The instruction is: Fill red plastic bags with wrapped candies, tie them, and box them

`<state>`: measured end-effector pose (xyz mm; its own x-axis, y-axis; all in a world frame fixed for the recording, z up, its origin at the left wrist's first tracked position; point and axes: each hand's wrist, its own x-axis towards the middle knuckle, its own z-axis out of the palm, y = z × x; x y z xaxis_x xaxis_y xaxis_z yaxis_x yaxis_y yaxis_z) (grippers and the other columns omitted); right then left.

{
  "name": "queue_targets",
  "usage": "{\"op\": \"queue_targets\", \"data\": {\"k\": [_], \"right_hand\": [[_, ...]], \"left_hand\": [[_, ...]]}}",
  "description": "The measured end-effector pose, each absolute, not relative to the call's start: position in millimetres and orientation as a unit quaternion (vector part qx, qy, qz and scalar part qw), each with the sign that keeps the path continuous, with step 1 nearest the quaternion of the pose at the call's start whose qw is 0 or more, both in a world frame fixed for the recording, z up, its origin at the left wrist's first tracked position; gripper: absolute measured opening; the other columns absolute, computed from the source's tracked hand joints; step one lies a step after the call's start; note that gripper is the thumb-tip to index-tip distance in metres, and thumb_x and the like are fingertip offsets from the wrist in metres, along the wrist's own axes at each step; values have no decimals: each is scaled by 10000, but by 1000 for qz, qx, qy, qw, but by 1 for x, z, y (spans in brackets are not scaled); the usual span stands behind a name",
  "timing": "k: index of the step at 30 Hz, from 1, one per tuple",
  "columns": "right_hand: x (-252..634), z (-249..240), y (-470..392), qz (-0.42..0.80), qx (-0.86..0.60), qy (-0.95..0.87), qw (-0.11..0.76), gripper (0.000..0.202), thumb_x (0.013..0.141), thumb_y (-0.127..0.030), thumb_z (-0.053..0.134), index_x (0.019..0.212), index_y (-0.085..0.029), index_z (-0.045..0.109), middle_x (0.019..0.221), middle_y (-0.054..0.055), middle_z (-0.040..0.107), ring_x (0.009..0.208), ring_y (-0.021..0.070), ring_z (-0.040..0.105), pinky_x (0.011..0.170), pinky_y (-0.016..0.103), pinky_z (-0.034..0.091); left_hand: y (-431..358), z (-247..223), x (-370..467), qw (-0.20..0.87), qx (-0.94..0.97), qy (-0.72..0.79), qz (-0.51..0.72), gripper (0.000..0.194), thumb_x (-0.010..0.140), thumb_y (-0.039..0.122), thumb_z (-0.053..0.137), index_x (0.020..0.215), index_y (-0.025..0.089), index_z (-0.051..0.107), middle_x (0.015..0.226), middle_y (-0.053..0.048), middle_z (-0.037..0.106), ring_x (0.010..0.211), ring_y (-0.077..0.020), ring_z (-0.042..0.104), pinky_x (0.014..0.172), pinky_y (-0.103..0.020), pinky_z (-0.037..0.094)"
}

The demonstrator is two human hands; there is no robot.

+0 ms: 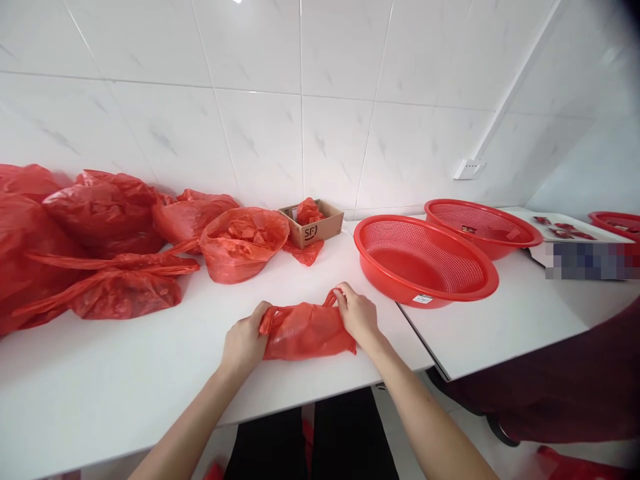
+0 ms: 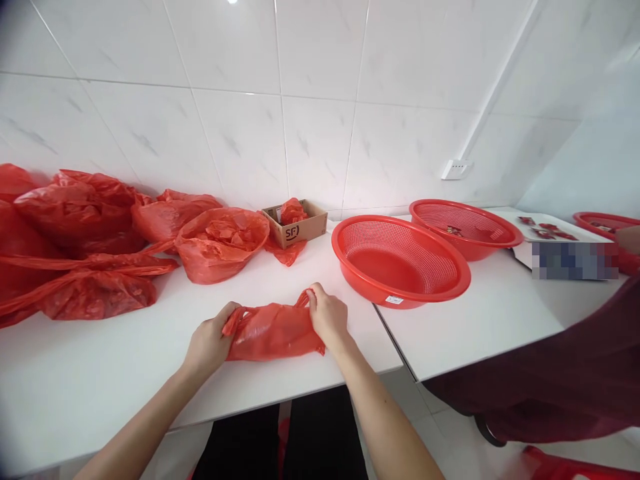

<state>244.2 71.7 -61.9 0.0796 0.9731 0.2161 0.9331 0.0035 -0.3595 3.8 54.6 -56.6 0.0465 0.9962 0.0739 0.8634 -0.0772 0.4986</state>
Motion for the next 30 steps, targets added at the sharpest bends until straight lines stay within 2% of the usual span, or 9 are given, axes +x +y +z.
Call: {"op": "queue_targets", "data": {"k": [7,12,15,18,22,25,30], "right_hand": [[243,-72,109,42,-702,-689,177,242,991,-342,353,1012,-261,580,695,4,667,618,162,590,562,258,248],[239,-81,114,40,-703,-683,192,223,977,-339,380,999,-247,582,711,22,672,635,173,592,586,272,260],[243,-81,113,53,-706,-669,225,209,968,-346,393,981,-247,576,740,15,675,658,171,593,584,266,271],[248,-78,107,81,-707,-646,275,246,978,-375,347,951,-252,558,763,-6,667,670,156,586,571,244,295],[255,-79,102,123,-694,-627,332,308,974,-424,298,873,-254,534,712,-33,622,641,149,554,556,229,317],[257,-80,104,138,-693,-610,359,317,959,-409,301,815,-243,529,691,-33,598,628,148,526,557,231,309],[256,-81,110,152,-697,-590,379,266,929,-379,355,789,-239,533,720,-27,599,642,146,499,562,233,284]], "left_hand": [[83,-56,3,103,714,685,101,298,819,209,386,986,285,620,811,-72,691,720,-291,629,590,-316,347],[91,-62,7,65,729,671,116,359,852,178,343,1088,263,600,1040,-87,686,800,-296,635,638,-348,366],[88,-64,2,70,736,658,145,364,829,141,366,1085,257,597,1075,-79,669,881,-286,625,657,-338,381],[80,-64,-7,98,733,645,191,321,837,147,366,1037,266,588,1054,-45,667,913,-245,617,690,-311,413],[57,-62,-22,159,733,610,257,253,923,292,313,838,257,548,885,6,659,829,-181,611,722,-262,457],[33,-60,-36,178,726,600,285,276,918,345,314,735,246,495,775,6,619,774,-189,579,710,-277,458],[11,-62,-51,237,682,612,323,239,870,327,381,658,236,440,688,21,537,696,-187,509,659,-287,414]]}}
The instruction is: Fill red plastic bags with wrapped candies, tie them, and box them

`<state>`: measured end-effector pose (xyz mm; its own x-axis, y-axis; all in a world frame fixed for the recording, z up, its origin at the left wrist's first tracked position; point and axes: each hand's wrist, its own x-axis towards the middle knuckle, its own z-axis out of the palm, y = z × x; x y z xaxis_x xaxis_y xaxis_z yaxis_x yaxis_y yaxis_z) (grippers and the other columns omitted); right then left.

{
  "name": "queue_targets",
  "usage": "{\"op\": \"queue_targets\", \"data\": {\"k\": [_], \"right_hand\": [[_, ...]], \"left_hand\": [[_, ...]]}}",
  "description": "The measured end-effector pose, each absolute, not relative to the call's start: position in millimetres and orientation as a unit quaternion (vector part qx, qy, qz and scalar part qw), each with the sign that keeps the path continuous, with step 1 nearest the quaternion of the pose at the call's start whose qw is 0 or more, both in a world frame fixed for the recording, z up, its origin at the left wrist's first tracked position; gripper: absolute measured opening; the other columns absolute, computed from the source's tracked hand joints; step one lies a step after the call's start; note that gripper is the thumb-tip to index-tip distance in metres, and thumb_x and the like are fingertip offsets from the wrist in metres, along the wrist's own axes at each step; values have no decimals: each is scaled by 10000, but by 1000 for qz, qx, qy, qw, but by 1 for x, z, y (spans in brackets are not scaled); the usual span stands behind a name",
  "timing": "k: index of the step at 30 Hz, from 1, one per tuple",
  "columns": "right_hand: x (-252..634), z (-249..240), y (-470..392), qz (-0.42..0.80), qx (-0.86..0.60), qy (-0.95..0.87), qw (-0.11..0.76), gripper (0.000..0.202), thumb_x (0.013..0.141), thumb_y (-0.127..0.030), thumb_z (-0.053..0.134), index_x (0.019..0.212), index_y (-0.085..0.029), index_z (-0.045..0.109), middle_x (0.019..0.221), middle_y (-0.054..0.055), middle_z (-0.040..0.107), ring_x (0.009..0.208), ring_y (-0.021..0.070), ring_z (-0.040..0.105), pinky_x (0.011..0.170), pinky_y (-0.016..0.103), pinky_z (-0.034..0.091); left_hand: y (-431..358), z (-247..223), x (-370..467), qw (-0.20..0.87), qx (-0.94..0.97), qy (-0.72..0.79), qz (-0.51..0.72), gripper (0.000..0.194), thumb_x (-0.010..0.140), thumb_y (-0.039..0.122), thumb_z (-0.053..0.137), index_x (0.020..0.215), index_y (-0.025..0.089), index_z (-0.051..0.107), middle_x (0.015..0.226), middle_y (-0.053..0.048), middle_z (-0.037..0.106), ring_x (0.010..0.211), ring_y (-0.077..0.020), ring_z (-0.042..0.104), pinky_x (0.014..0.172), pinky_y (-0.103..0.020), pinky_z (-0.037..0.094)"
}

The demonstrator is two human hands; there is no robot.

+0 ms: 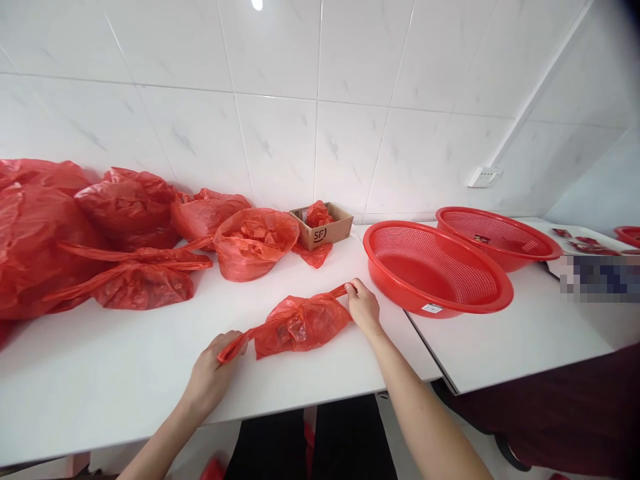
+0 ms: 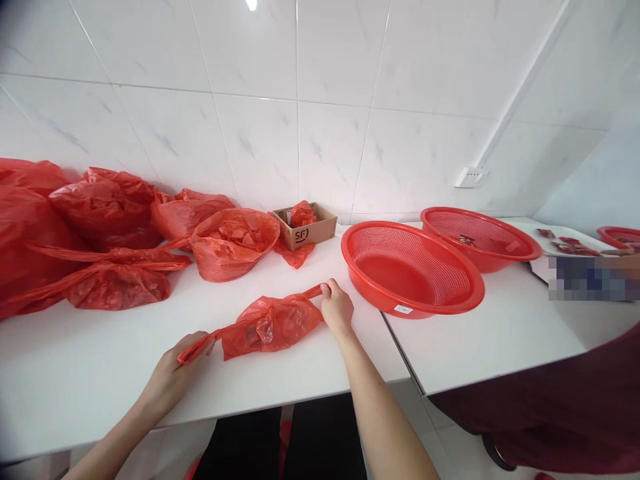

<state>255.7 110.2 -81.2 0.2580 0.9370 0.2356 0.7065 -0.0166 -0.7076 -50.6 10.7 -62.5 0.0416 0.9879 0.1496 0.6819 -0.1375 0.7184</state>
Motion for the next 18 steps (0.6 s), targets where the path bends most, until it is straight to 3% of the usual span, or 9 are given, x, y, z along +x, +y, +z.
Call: {"op": "queue_targets", "data": {"k": [3,6,9,11,13,15,18], "right_hand": [[256,-83,109,160,-690,-585,395,270,932,-400,353,791,-242,520,720,-27,595,651,153,501,577,237,294],[258,-86,107,170,-675,-580,424,303,944,-441,321,807,-240,504,699,-27,584,653,161,518,602,246,327],[259,-88,106,182,-660,-575,447,343,952,-479,284,826,-242,498,673,-31,581,638,166,528,613,254,351],[258,-89,105,189,-654,-574,455,355,953,-493,273,828,-245,494,644,-39,574,619,166,530,608,256,355],[257,-88,104,196,-647,-575,460,360,955,-496,265,817,-247,485,618,-47,565,599,163,532,602,256,358],[257,-87,103,200,-639,-578,465,358,959,-491,260,801,-249,471,602,-52,559,582,157,534,594,253,366],[258,-86,101,203,-627,-584,473,358,965,-489,254,778,-250,443,580,-57,541,562,154,533,585,250,380]], "left_hand": [[20,-62,-56,290,621,636,354,316,867,452,450,648,226,466,643,28,503,643,-175,486,625,-283,411],[37,-49,-64,291,581,654,387,329,832,521,493,735,213,551,729,-2,572,666,-186,528,652,-309,455],[47,-23,-56,161,566,654,475,313,843,492,517,997,221,538,1049,-60,590,887,-219,568,832,-362,471],[49,-7,-34,32,616,602,506,296,875,431,520,1088,226,514,1130,-84,571,1009,-238,557,935,-386,437],[52,1,-2,-28,732,532,424,244,923,363,469,1109,220,534,1130,-99,594,1085,-253,546,974,-399,416],[60,-2,31,-29,813,517,266,291,948,338,444,1200,215,522,1234,-112,573,1168,-261,509,997,-411,395],[81,-19,60,-7,838,521,161,371,888,396,571,1207,207,555,1205,-120,608,1117,-297,548,919,-421,437]]}}
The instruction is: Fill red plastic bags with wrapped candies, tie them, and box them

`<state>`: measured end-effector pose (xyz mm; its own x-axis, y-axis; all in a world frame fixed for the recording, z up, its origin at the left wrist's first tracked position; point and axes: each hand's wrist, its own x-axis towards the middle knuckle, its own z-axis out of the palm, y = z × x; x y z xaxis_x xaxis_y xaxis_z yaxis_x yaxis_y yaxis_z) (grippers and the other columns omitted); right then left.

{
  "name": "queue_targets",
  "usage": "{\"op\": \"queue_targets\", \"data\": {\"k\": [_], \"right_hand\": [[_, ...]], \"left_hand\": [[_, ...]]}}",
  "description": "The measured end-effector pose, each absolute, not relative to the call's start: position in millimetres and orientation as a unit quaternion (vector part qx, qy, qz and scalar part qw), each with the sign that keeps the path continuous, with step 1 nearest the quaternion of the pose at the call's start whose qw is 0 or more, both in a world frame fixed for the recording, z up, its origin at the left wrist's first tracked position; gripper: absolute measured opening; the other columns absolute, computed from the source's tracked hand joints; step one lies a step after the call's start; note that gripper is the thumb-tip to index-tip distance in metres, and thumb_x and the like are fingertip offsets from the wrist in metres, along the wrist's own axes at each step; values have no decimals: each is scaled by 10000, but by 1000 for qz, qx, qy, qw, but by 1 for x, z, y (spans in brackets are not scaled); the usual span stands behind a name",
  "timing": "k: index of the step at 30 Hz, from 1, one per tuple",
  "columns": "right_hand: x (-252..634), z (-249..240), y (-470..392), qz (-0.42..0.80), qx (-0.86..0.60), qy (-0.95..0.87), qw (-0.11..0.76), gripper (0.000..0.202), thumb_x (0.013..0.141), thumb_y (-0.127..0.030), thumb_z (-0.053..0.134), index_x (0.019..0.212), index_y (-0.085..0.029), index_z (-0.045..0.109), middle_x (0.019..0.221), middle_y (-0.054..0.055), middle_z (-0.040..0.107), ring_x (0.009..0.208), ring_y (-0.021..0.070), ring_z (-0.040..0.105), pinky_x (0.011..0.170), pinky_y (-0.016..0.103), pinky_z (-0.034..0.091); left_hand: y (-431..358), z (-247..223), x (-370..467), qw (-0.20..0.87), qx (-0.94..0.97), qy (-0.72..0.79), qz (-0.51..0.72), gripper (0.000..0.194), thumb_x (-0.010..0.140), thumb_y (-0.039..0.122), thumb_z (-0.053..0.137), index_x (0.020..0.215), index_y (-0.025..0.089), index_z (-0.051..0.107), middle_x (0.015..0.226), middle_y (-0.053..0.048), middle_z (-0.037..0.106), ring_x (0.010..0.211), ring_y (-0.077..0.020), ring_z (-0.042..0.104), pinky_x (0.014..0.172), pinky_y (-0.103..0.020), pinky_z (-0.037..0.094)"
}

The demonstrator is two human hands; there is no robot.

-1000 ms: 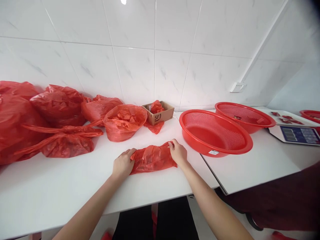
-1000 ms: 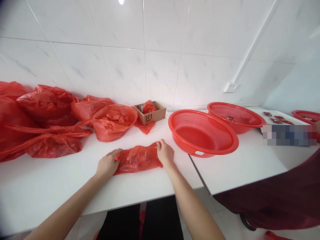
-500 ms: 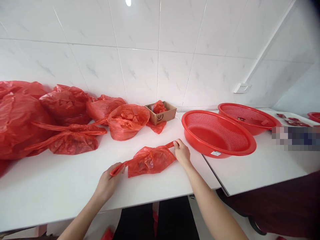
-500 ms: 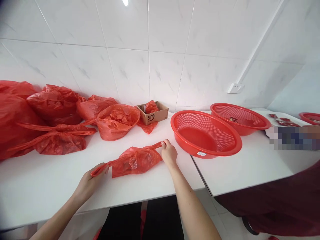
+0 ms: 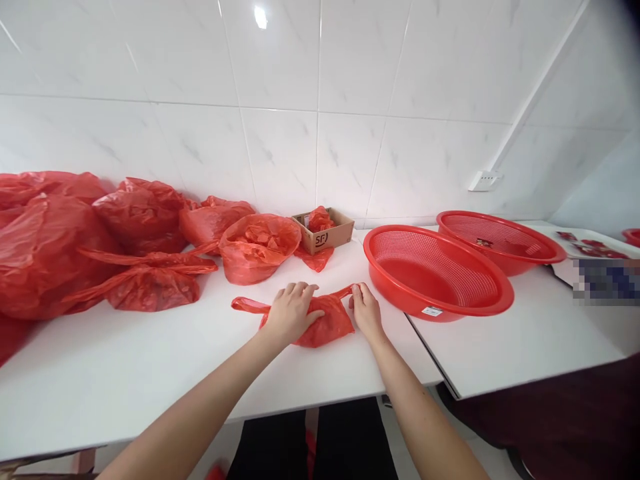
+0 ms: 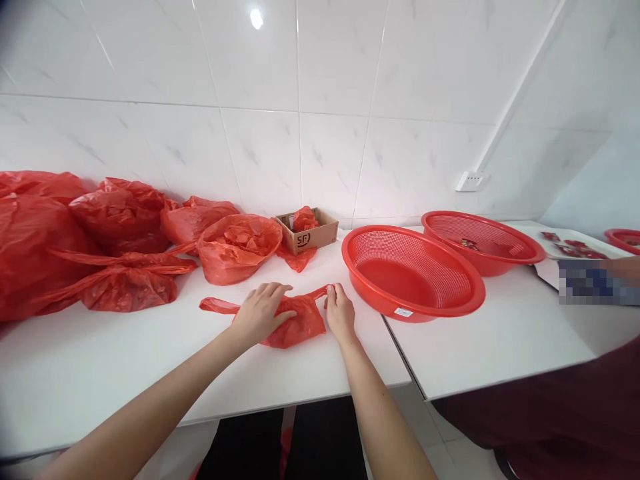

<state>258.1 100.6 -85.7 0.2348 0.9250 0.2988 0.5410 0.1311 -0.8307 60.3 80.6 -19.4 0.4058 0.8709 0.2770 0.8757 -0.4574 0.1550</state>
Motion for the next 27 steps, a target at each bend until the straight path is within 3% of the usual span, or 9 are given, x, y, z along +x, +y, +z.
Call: {"op": "queue_targets", "data": {"k": [4,8,13,17,21,27], "right_hand": [[260,-87,102,198,-619,-584,486,367,965,-502,264,759,-246,427,576,-51,538,568,155,537,605,258,403],[262,-86,103,181,-619,-580,498,327,949,-493,325,836,-237,495,622,-24,575,582,167,551,609,280,420],[246,-75,86,70,-587,-600,539,315,931,-396,377,1114,-187,523,1060,134,624,927,227,577,840,376,436],[221,-73,71,-20,-436,-796,419,228,898,-304,490,1041,-230,650,1195,97,601,1121,246,514,975,404,364],[214,-80,76,26,-495,-788,365,181,876,-246,504,849,-223,681,1010,66,634,989,224,546,891,373,387],[223,-83,87,89,-560,-741,360,164,870,-219,460,791,-205,602,847,21,645,780,164,573,729,286,406]], "left_hand": [[101,-41,59,-17,-836,-541,-92,233,911,378,543,1016,189,629,966,-95,665,913,-250,632,787,-372,482],[105,-46,49,-33,-828,-557,-57,251,953,346,502,1072,151,605,952,-51,653,799,-165,634,741,-354,524],[106,-46,54,-44,-829,-556,-41,274,934,352,547,1106,147,607,1015,-61,654,846,-170,643,766,-374,546],[110,-46,56,-54,-834,-548,-37,280,930,342,557,1128,149,602,1057,-69,650,889,-182,643,790,-388,545],[116,-45,55,-59,-836,-544,-33,281,930,346,555,1125,151,606,1066,-73,650,900,-184,643,798,-392,544],[125,-45,59,-64,-850,-522,-30,282,934,369,544,1095,149,615,1027,-66,657,871,-177,644,786,-384,542]]}}
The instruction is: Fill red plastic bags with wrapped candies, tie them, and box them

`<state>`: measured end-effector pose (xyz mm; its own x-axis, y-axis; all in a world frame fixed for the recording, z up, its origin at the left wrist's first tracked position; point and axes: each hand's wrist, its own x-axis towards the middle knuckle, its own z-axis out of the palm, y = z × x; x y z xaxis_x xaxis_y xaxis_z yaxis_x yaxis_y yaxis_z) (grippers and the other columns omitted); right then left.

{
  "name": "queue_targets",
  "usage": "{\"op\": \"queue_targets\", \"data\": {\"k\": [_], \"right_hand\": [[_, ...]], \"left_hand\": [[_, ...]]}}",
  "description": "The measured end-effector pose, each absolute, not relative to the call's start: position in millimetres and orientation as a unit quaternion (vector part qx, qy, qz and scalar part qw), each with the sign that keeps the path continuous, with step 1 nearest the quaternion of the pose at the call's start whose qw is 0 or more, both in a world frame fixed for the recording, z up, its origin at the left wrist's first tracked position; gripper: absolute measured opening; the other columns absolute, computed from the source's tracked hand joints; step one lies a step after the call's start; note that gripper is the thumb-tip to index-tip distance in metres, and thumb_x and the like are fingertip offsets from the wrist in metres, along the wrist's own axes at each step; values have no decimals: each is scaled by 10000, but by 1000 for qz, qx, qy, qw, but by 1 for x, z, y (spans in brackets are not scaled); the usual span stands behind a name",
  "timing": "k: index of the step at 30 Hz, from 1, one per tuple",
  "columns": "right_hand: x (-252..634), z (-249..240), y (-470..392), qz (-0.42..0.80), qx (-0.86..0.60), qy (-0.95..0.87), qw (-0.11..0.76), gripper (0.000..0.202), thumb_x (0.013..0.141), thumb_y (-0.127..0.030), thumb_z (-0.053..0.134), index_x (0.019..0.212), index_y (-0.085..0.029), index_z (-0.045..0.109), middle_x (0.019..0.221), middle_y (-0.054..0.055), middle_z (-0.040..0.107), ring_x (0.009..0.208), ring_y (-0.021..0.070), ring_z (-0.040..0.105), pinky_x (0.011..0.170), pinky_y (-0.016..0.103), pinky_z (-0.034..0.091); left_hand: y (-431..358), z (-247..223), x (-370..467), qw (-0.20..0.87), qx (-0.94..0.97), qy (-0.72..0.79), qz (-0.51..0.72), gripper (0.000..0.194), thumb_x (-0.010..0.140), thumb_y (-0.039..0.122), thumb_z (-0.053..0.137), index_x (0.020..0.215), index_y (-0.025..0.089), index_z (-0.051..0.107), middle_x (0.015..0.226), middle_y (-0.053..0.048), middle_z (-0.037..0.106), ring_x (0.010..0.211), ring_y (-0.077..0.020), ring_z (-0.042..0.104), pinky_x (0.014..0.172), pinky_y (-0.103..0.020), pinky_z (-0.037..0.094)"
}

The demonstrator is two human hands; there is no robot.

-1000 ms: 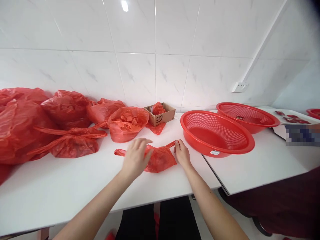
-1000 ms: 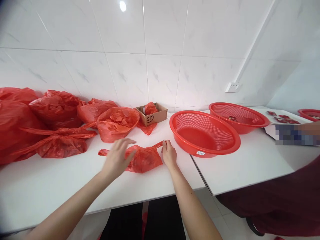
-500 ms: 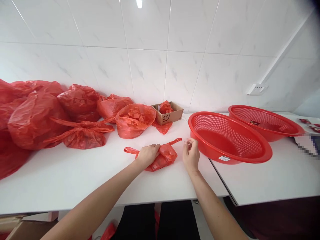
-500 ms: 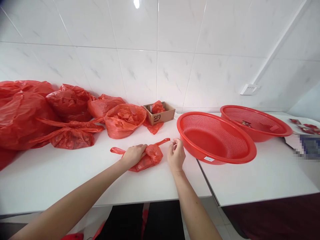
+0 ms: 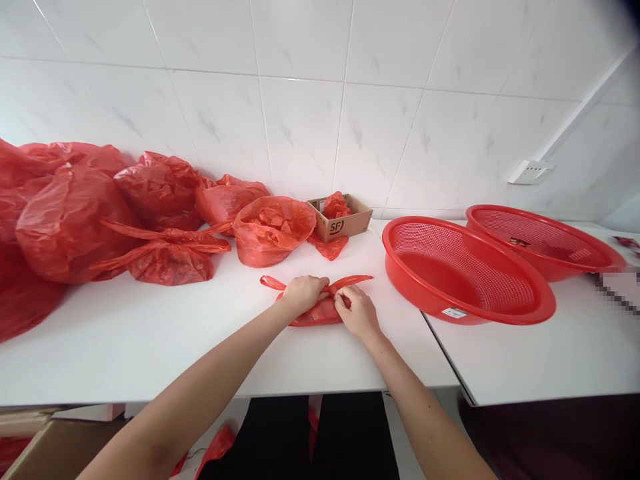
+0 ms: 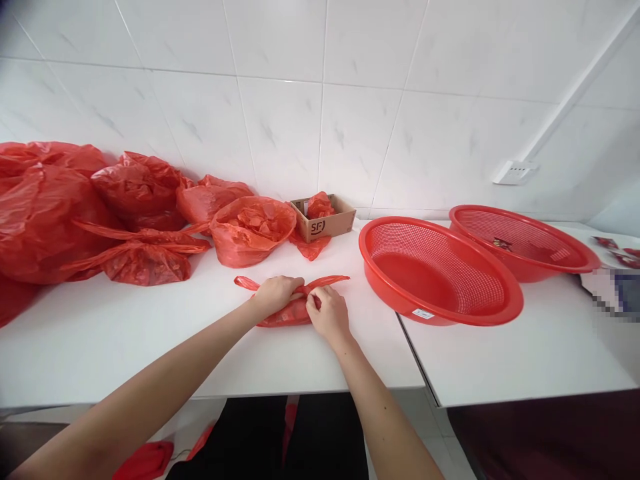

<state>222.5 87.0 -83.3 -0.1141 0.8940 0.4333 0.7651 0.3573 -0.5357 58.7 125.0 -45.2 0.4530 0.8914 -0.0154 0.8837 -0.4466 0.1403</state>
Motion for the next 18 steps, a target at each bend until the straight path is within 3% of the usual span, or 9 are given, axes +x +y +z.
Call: {"op": "queue_targets", "data": {"k": [7,18], "right_hand": [[221,-84,88,89,-586,-733,334,130,818,-212,447,706,-208,513,705,-5,587,648,152,501,632,270,341],[222,-89,90,83,-574,-743,334,124,785,-201,467,663,-209,443,670,-1,565,639,154,486,633,272,324]], "left_hand": [[126,-51,59,68,859,507,39,285,942,387,525,1062,148,622,969,-54,661,831,-167,641,769,-373,538],[129,-54,59,96,859,500,53,273,936,369,540,1077,149,619,1005,-61,658,850,-170,641,773,-374,541]]}}
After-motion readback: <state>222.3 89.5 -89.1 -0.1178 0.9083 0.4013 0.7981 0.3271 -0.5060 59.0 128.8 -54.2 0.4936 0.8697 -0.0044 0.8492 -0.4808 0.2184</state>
